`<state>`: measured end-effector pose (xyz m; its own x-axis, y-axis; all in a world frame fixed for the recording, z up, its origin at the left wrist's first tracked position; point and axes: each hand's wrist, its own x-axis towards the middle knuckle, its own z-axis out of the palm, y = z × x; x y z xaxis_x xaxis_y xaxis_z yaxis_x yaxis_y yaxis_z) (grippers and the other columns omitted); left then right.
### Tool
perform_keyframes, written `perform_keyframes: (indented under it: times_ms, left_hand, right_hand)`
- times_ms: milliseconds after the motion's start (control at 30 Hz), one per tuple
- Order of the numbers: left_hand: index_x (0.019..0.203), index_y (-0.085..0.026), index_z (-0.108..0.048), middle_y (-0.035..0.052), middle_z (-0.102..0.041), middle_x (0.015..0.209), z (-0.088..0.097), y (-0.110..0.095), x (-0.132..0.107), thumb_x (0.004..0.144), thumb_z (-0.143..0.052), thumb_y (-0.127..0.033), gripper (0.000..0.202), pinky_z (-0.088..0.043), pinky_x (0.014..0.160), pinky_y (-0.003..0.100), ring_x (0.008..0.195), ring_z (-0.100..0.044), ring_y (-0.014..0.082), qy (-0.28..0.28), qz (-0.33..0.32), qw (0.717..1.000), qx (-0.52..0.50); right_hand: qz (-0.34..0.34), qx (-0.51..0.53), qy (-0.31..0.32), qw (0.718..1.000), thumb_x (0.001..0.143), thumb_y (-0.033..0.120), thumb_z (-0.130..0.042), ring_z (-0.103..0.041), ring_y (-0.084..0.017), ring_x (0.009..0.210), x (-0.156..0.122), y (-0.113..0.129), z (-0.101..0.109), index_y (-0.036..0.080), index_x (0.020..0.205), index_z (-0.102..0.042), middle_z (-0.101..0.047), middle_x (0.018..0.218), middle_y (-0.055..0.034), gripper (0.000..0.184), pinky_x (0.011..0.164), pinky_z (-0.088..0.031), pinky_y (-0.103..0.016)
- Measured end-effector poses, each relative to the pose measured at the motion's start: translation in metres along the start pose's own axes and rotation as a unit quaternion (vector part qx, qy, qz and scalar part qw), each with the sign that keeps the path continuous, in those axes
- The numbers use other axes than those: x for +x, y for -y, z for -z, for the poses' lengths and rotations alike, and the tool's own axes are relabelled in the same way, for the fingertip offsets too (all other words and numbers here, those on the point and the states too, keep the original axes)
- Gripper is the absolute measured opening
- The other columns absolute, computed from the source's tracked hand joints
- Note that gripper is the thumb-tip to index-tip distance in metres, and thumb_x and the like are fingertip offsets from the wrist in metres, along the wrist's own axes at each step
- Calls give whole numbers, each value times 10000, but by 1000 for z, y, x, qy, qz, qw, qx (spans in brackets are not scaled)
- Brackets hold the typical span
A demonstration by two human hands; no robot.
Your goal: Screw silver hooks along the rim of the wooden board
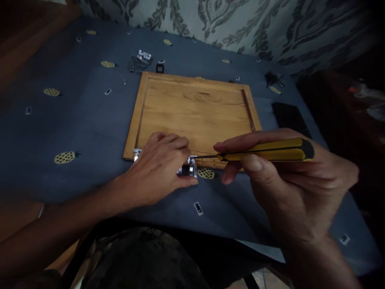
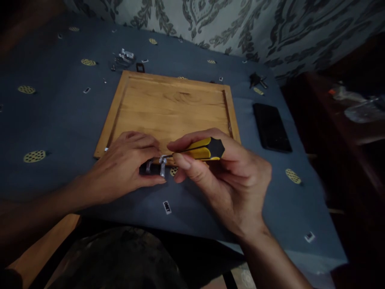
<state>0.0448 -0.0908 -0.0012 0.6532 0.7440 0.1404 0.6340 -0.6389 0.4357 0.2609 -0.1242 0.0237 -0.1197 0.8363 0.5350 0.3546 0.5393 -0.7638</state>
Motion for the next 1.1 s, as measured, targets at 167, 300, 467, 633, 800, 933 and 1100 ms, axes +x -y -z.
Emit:
perform_keyframes:
  times_ms: [167, 300, 467, 633, 800, 933, 1100]
  left_hand:
    - [963, -175, -784, 45, -749, 1020, 1, -1, 1, 991, -850, -413, 249, -472, 976, 440, 1042, -698, 272, 14, 2, 1000, -1]
    - [981, -162, -783, 50, -751, 1029, 3, -2, 1, 985, -858, -420, 269, -476, 986, 448, 1034, -704, 272, 24, 5, 1000, 1]
    - [976, -177, -775, 47, -757, 1032, 2, -1, 1, 992, -846, -418, 251, -479, 987, 447, 1046, -710, 274, 16, 1, 1000, -1]
    - [931, -181, -757, 38, -755, 1018, 1, 0, 1, 994, -838, -425, 265, -471, 976, 432, 1030, -703, 263, 3, -6, 1000, 5]
    - [894, -172, -748, 36, -745, 999, -1, 1, -1, 948, -895, -412, 287, -459, 977, 419, 1024, -699, 262, -11, -4, 1000, 4]
    - [896, -171, -756, 31, -739, 987, -2, 1, -1, 919, -927, -405, 290, -457, 981, 421, 1008, -696, 262, -9, 1, 1000, -5]
    - [905, -175, -751, 33, -738, 977, -1, 1, -1, 941, -898, -416, 285, -459, 988, 427, 1010, -693, 267, -9, 4, 1000, 0]
  right_hand:
    - [-2, -15, -22, 1000, 1018, 288, -823, -715, -126, 501, -2, 0, -6, 316, 989, -844, -839, 941, 28, 45, 491, -596, -291]
    - [16, -42, -47, 998, 1008, 230, -824, -722, -119, 502, -6, 7, -17, 287, 1003, -824, -831, 879, 46, 57, 482, -582, -270]
    - [4, -52, -82, 995, 1018, 265, -811, -675, -127, 456, -6, 8, -24, 284, 948, -815, -818, 839, 26, 72, 446, -548, -298]
    - [9, -40, -61, 997, 998, 253, -836, -699, -109, 470, -6, 4, -20, 276, 968, -818, -814, 826, 42, 42, 440, -541, -247]
    - [10, -3, -208, 978, 1007, 494, -816, -656, -125, 423, -12, 5, -17, 236, 917, -848, -832, 865, -27, 275, 357, -471, -291]
    - [-14, -2, -219, 976, 1000, 483, -823, -640, -127, 423, -13, 5, -13, 238, 889, -850, -827, 881, -45, 270, 352, -448, -298]
    - [5, -13, -181, 983, 1018, 430, -819, -641, -128, 421, -14, 1, -14, 247, 928, -841, -838, 863, -33, 204, 380, -493, -290]
